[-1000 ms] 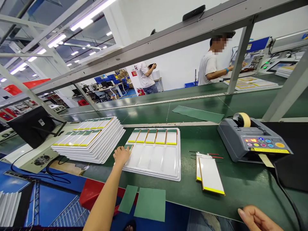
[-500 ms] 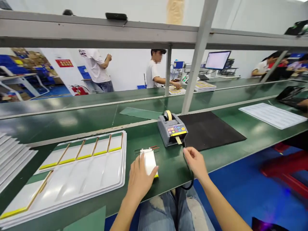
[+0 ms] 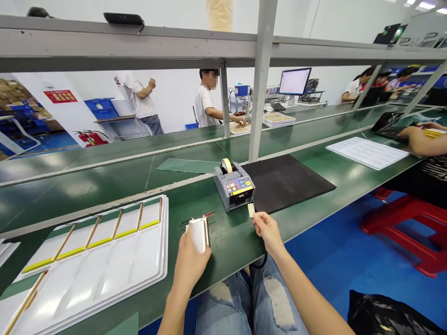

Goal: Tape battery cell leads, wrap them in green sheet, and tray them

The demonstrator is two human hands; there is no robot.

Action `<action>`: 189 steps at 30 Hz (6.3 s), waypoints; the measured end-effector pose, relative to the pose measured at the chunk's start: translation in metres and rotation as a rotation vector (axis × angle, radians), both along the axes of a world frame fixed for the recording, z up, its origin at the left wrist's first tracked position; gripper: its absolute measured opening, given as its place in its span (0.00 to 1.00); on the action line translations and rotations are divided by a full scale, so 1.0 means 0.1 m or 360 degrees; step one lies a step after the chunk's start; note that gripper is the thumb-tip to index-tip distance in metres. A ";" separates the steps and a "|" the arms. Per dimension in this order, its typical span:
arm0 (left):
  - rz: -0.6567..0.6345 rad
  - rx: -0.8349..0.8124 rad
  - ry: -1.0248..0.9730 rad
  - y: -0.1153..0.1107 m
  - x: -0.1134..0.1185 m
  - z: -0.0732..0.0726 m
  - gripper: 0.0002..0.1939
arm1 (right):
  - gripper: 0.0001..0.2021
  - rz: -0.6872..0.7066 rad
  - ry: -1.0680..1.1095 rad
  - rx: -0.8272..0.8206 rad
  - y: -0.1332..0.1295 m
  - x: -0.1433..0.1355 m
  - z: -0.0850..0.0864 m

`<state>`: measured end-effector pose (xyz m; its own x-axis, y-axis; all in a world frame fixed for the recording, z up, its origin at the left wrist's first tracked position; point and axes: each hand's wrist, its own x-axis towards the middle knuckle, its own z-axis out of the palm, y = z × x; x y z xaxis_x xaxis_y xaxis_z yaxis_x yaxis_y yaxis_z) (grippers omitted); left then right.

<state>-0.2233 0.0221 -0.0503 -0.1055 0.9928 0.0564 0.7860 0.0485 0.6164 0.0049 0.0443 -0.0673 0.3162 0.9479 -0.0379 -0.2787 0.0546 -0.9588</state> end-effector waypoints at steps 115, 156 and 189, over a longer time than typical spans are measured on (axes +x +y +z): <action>-0.0895 0.0033 0.0036 -1.36 -0.16 0.24 0.16 | 0.37 0.1717 -0.0274 -0.0168 -0.91 -0.44 0.59; -0.0370 -0.0663 -0.0558 -1.34 -0.29 0.51 0.16 | 0.22 0.1730 -0.1566 0.0162 -0.93 -0.36 0.71; -0.0600 0.0847 0.0362 -1.43 -0.30 0.32 0.12 | 0.03 0.1292 -0.1354 0.0795 -1.04 -0.39 0.70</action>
<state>-0.2536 -0.1209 -0.0182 0.3136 0.7906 0.5259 0.8025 -0.5167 0.2982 -0.0337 -0.0599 0.0025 -0.6087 0.7323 0.3052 0.2877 0.5623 -0.7753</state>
